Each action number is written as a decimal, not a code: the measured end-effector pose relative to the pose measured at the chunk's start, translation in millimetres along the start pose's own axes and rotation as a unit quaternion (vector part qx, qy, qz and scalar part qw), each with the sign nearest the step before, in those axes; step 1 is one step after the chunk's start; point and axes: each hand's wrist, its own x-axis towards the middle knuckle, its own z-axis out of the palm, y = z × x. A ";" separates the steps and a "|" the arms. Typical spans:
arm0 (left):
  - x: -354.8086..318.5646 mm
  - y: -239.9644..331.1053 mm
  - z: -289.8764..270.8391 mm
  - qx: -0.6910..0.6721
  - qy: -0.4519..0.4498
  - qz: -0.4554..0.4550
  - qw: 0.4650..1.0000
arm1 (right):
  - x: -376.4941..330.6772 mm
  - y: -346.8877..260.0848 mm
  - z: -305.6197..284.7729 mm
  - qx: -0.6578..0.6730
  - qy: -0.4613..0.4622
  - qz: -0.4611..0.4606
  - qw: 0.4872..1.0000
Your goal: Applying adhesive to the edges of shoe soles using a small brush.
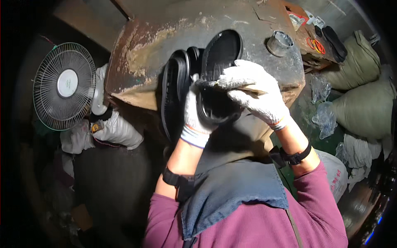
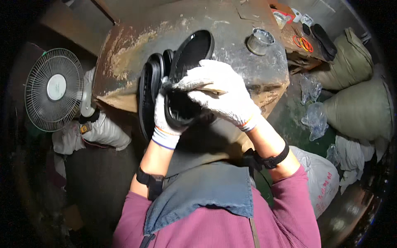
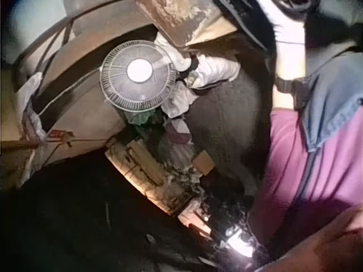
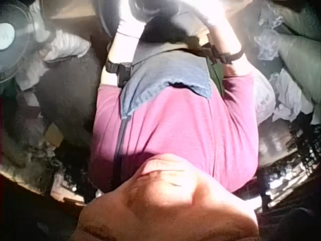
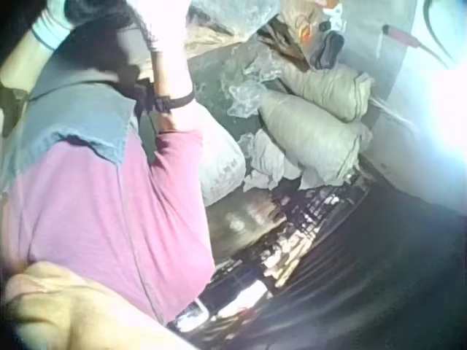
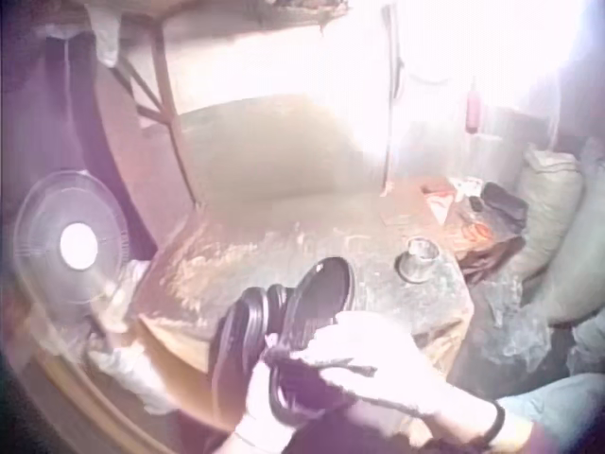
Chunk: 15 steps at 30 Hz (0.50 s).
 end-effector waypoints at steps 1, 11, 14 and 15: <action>0.8 3.0 -1.2 -0.068 -0.008 -0.021 0.997 | -2.6 -6.0 -5.1 0.012 -0.029 -0.006 0.999; -0.3 61.7 14.5 0.272 -0.088 0.058 0.957 | -28.1 -16.9 -30.7 0.068 -0.130 0.001 0.989; -11.6 58.7 31.9 0.331 -0.042 0.099 0.937 | -28.3 -34.8 -11.9 0.277 -0.040 0.190 0.941; -10.8 55.4 35.8 0.341 -0.037 0.095 0.934 | -22.7 -44.6 -6.8 0.290 -0.026 0.276 0.916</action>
